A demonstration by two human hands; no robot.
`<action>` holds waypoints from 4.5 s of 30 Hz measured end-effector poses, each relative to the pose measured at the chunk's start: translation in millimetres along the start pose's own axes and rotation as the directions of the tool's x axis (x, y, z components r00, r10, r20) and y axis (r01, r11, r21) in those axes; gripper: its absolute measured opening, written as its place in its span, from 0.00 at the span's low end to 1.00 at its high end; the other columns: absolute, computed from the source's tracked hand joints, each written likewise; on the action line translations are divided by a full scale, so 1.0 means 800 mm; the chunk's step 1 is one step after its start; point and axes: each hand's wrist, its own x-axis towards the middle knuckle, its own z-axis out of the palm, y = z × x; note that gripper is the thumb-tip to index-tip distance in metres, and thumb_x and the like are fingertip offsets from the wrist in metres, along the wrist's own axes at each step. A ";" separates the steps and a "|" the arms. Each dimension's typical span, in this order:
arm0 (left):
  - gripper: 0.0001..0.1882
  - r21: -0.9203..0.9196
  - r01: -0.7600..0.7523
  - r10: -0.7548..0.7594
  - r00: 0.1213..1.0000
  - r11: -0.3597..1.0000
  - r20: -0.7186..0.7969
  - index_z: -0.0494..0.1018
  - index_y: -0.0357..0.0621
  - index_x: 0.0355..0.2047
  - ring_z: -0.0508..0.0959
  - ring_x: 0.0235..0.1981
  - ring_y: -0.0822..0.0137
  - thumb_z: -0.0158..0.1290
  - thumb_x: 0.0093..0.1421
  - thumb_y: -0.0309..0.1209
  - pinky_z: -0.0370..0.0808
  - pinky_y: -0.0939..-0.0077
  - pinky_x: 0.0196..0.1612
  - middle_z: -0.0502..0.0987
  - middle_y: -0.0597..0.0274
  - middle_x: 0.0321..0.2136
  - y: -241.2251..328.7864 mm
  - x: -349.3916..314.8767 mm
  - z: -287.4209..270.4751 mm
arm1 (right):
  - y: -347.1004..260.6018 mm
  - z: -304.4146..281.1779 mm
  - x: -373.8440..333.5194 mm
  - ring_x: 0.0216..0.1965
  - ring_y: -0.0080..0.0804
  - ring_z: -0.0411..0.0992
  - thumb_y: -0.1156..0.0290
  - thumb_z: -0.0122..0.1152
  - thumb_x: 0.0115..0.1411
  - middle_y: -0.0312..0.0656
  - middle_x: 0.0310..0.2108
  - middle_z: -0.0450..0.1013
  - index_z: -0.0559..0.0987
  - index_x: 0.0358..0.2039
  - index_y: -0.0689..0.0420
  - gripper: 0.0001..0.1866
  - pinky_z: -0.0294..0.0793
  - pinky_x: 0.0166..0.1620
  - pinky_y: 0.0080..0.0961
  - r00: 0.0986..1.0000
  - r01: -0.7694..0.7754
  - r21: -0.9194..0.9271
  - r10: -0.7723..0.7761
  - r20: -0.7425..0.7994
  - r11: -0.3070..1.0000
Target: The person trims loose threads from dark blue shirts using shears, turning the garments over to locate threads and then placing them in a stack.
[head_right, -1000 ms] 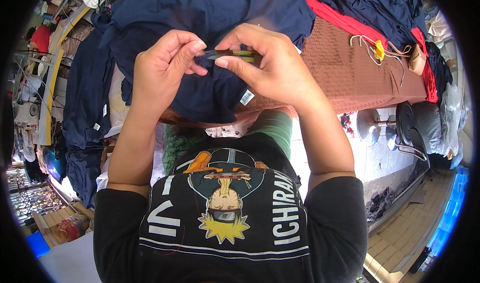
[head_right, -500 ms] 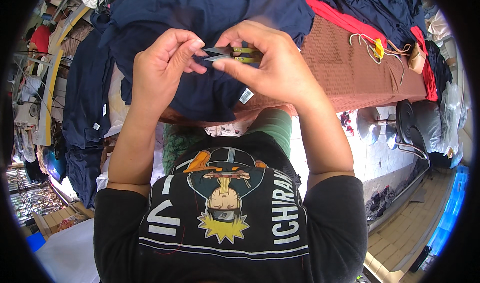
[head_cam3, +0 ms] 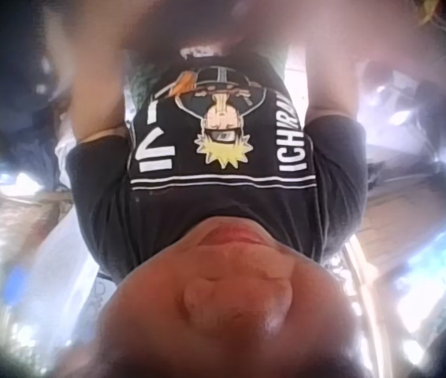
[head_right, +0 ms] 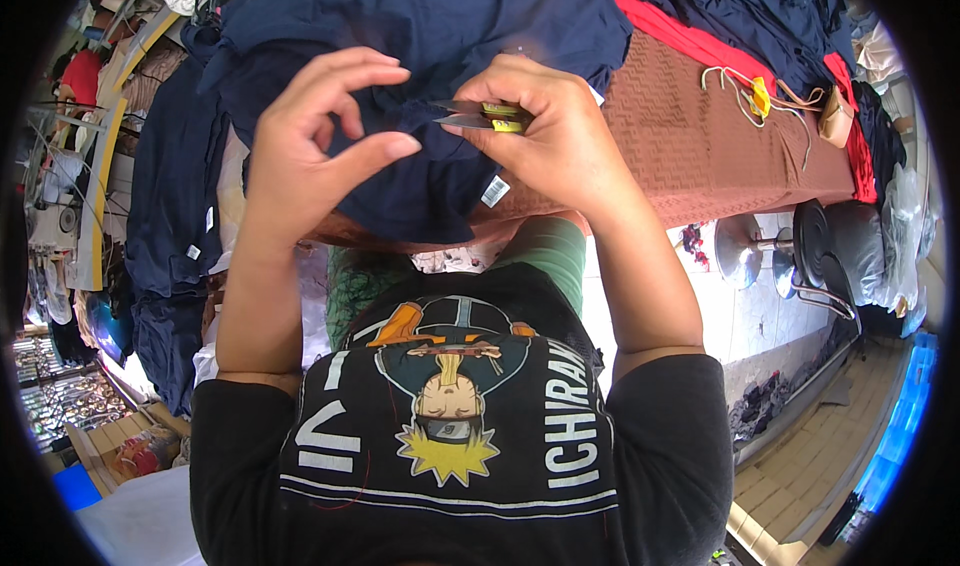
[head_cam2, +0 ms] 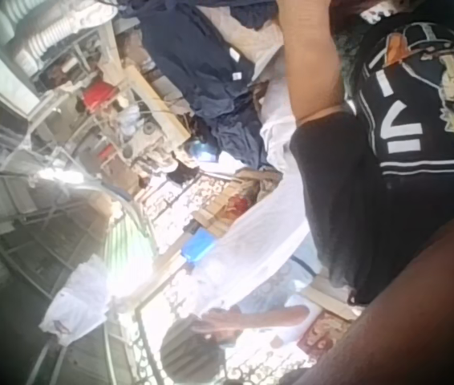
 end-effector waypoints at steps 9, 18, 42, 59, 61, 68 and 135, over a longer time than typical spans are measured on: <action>0.05 0.022 0.062 -0.062 0.998 0.998 0.004 0.78 0.33 0.31 0.78 0.33 0.72 0.55 0.58 0.23 0.73 0.81 0.37 0.80 0.59 0.34 -0.012 0.004 0.007 | 0.000 -0.003 -0.006 0.29 0.19 0.68 0.83 0.68 0.48 0.35 0.26 0.71 0.77 0.29 0.64 0.08 0.67 0.33 0.17 0.998 -0.043 -0.026 0.044 0.045 0.999; 0.10 -0.612 0.546 -0.388 0.838 0.572 0.385 0.72 0.41 0.35 0.80 0.30 0.75 0.46 0.67 0.35 0.72 0.87 0.32 0.79 0.57 0.38 -0.012 0.005 0.005 | 0.004 0.006 -0.007 0.28 0.17 0.65 0.82 0.67 0.51 0.32 0.27 0.69 0.77 0.30 0.64 0.07 0.64 0.32 0.16 0.957 -0.284 0.196 0.263 0.126 0.939; 0.13 -0.456 0.463 -0.335 0.881 0.760 0.335 0.70 0.38 0.37 0.82 0.30 0.66 0.46 0.68 0.37 0.74 0.86 0.31 0.75 0.62 0.30 0.002 0.007 0.015 | -0.015 -0.022 0.014 0.26 0.23 0.70 0.71 0.67 0.54 0.38 0.24 0.73 0.78 0.31 0.61 0.08 0.69 0.31 0.20 0.973 -0.022 0.066 0.006 0.232 0.998; 0.26 -0.407 -0.101 0.168 0.977 0.908 0.132 0.73 0.36 0.21 0.71 0.34 0.68 0.37 0.69 0.40 0.65 0.75 0.40 0.73 0.50 0.38 0.000 -0.010 -0.072 | -0.005 -0.045 -0.004 0.26 0.11 0.64 0.71 0.64 0.58 0.28 0.23 0.69 0.77 0.36 0.60 0.08 0.62 0.29 0.12 0.991 -0.092 0.136 0.078 0.104 0.986; 0.26 -0.410 -0.093 0.150 0.983 0.907 0.109 0.73 0.36 0.23 0.69 0.32 0.70 0.35 0.71 0.38 0.64 0.77 0.38 0.73 0.51 0.36 -0.004 -0.017 -0.084 | 0.002 -0.045 -0.009 0.26 0.10 0.65 0.71 0.63 0.59 0.28 0.25 0.71 0.77 0.37 0.60 0.08 0.63 0.29 0.11 0.998 -0.054 0.152 0.048 0.048 0.987; 0.15 0.202 0.194 -0.235 0.950 0.960 0.203 0.76 0.43 0.37 0.74 0.36 0.68 0.64 0.51 0.34 0.70 0.76 0.42 0.75 0.64 0.34 -0.033 -0.059 0.008 | 0.014 -0.041 -0.018 0.32 0.13 0.65 0.74 0.60 0.60 0.33 0.34 0.72 0.76 0.42 0.64 0.11 0.62 0.33 0.10 0.985 -0.165 0.220 0.149 0.085 0.962; 0.16 -0.740 0.272 -0.307 0.947 0.614 0.093 0.74 0.33 0.46 0.74 0.40 0.78 0.48 0.67 0.33 0.69 0.85 0.48 0.77 0.63 0.39 -0.017 0.028 0.011 | 0.011 -0.061 0.058 0.30 0.10 0.68 0.62 0.62 0.62 0.26 0.28 0.74 0.81 0.32 0.57 0.11 0.68 0.36 0.13 0.951 -0.307 0.410 0.288 0.111 0.859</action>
